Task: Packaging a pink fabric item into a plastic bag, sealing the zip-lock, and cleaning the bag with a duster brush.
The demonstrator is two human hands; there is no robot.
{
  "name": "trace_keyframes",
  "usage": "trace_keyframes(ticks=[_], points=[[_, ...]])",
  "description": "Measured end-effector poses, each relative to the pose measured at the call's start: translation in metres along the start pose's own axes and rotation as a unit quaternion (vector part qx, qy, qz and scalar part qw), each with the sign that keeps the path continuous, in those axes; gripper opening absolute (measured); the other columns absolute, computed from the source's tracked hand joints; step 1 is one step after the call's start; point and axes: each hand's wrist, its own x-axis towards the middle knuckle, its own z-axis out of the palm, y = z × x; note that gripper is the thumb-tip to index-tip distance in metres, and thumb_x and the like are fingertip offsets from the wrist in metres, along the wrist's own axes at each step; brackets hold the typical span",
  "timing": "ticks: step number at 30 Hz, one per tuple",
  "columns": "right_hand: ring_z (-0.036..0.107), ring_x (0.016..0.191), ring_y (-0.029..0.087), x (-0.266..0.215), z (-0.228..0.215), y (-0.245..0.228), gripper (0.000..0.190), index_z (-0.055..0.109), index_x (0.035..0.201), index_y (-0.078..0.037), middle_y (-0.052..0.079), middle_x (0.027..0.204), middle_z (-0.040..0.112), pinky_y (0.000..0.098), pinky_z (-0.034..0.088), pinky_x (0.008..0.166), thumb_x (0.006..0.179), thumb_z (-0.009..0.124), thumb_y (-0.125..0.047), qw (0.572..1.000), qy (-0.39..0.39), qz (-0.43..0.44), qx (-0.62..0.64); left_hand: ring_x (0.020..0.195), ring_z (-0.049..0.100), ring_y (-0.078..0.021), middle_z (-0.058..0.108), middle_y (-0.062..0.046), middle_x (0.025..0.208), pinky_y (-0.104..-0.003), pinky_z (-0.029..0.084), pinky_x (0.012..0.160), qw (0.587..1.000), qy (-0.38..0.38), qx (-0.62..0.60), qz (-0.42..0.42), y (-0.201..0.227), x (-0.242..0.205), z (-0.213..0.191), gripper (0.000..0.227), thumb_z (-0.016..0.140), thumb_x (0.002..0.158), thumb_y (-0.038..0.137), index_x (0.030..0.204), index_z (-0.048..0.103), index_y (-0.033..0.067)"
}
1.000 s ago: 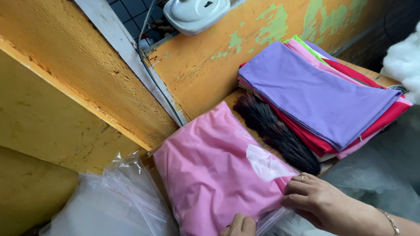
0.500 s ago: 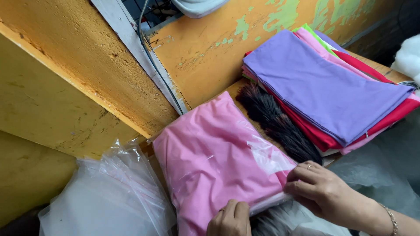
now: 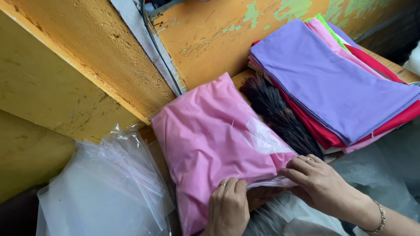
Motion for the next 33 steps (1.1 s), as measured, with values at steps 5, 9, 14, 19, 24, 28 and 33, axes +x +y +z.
trace_keyframes(ticks=[5, 9, 14, 19, 24, 28, 33], points=[[0.055, 0.076, 0.023, 0.009, -0.007, -0.004, 0.012, 0.058, 0.083, -0.013, 0.003, 0.085, 0.056, 0.0361, 0.045, 0.074, 0.087, 0.059, -0.024, 0.996, 0.064, -0.036, -0.048, 0.062, 0.052, -0.0284, 0.052, -0.008, 0.068, -0.041, 0.045, 0.053, 1.0, 0.008, -0.02, -0.016, -0.003, 0.007, -0.011, 0.011, 0.055, 0.066, -0.003, 0.07, 0.052, 0.0078], [0.053, 0.066, 0.023, 0.017, -0.028, -0.004, 0.011, 0.061, 0.086, -0.01, 0.003, 0.078, 0.056, 0.0346, 0.042, 0.065, 0.088, 0.054, -0.019, 0.995, 0.081, -0.059, -0.012, 0.06, 0.054, -0.0267, 0.055, -0.006, 0.066, -0.039, 0.045, 0.049, 0.998, 0.034, -0.005, -0.045, -0.009, 0.003, -0.025, 0.01, 0.06, 0.072, -0.001, 0.068, 0.06, 0.0081], [0.058, 0.069, 0.022, 0.026, -0.034, -0.002, 0.012, 0.063, 0.091, -0.006, 0.006, 0.082, 0.06, 0.0327, 0.049, 0.062, 0.083, 0.06, -0.015, 0.992, 0.124, -0.031, 0.004, 0.077, 0.056, -0.0294, 0.06, -0.011, 0.083, -0.042, 0.05, 0.065, 0.982, -0.124, 0.023, -0.137, -0.008, -0.011, -0.022, 0.022, 0.053, 0.069, -0.009, 0.08, 0.065, 0.0054], [0.056, 0.067, 0.022, 0.031, -0.028, -0.007, 0.011, 0.061, 0.088, -0.007, 0.006, 0.08, 0.059, 0.0329, 0.046, 0.063, 0.086, 0.055, -0.016, 0.994, 0.101, -0.038, 0.017, 0.079, 0.054, -0.0274, 0.056, -0.01, 0.089, -0.04, 0.046, 0.068, 0.989, -0.085, 0.021, -0.117, 0.019, 0.005, -0.031, 0.033, 0.081, 0.07, 0.02, 0.089, 0.058, 0.0073], [0.057, 0.069, 0.02, 0.033, -0.031, -0.017, 0.012, 0.062, 0.088, -0.006, 0.005, 0.081, 0.058, 0.031, 0.048, 0.062, 0.085, 0.055, -0.016, 0.992, 0.085, -0.052, 0.077, 0.062, 0.051, -0.0278, 0.052, -0.012, 0.07, -0.038, 0.043, 0.052, 0.998, 0.056, -0.03, -0.001, 0.028, 0.021, -0.025, 0.01, 0.055, 0.076, -0.007, 0.07, 0.055, 0.0013], [0.06, 0.068, 0.015, 0.032, -0.033, -0.012, 0.01, 0.063, 0.086, -0.008, 0.003, 0.08, 0.06, 0.0263, 0.051, 0.061, 0.079, 0.064, -0.015, 0.988, 0.111, -0.026, 0.1, 0.056, 0.051, -0.0256, 0.051, -0.008, 0.064, -0.037, 0.039, 0.043, 0.996, 0.076, -0.05, 0.017, 0.024, 0.023, -0.017, 0.015, 0.054, 0.076, -0.002, 0.064, 0.049, 0.0056], [0.063, 0.069, 0.013, 0.029, -0.04, -0.006, 0.006, 0.065, 0.082, -0.012, 0.001, 0.082, 0.061, 0.0238, 0.052, 0.062, 0.077, 0.067, -0.017, 0.988, 0.089, 0.004, 0.13, 0.055, 0.05, -0.0254, 0.049, -0.009, 0.063, -0.038, 0.039, 0.043, 0.993, 0.085, -0.083, 0.024, 0.021, 0.025, -0.015, 0.017, 0.052, 0.079, 0.0, 0.064, 0.047, 0.0053]])
